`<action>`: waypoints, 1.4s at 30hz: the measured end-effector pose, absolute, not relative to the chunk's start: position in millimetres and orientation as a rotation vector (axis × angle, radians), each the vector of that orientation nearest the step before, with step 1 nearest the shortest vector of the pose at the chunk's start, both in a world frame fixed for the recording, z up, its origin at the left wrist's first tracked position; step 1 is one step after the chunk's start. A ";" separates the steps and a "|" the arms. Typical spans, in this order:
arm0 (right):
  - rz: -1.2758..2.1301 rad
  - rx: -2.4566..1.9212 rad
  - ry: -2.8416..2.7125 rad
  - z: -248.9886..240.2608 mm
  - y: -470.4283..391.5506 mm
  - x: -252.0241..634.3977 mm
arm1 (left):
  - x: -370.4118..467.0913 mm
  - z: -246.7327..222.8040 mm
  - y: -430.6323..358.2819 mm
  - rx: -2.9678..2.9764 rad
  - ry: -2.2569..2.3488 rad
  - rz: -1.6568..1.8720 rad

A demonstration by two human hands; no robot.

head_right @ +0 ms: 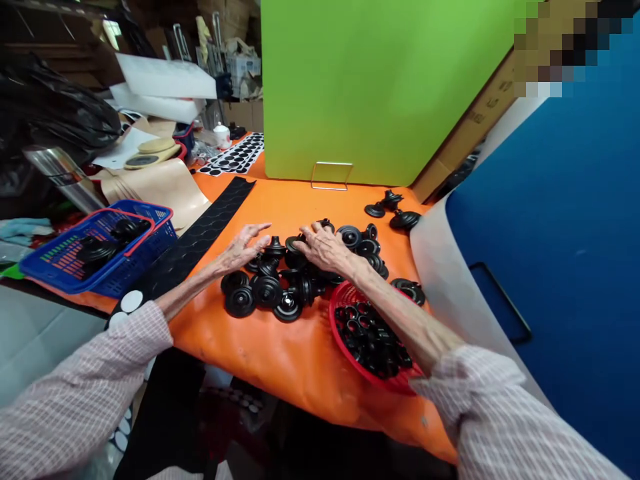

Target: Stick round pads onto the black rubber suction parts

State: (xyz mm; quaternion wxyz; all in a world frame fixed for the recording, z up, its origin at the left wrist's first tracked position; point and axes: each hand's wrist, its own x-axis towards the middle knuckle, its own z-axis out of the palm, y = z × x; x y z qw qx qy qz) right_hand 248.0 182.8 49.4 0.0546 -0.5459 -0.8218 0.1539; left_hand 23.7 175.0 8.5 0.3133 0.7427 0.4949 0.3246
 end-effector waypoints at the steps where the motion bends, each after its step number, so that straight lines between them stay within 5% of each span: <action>1: 0.356 -1.648 -2.459 49.9 169.6 244.1 | 18.2 11.7 162.1 1.971 1.398 0.929; 14: -0.067 -1.381 -2.375 -35.7 33.4 181.0 | 2.7 -28.6 -10.4 1.686 1.557 1.090; 18: 0.297 -1.308 -2.142 -37.7 16.4 182.2 | 11.9 -28.5 -9.3 1.589 1.505 1.072; 24: 1.301 -1.303 -1.285 -21.9 -15.0 176.6 | 17.0 -16.0 -3.4 1.352 1.177 0.934; 31: 1.410 -1.262 -0.908 -23.8 -27.6 165.0 | 26.9 -12.7 -4.2 1.040 1.159 0.963; 35: 1.186 -1.399 -1.190 -1.2 -42.4 180.6 | 22.3 -18.3 -0.1 0.976 1.204 0.981; 42: 0.214 -2.093 -1.898 31.0 -7.9 276.6 | 14.0 -26.8 21.0 1.198 1.346 0.959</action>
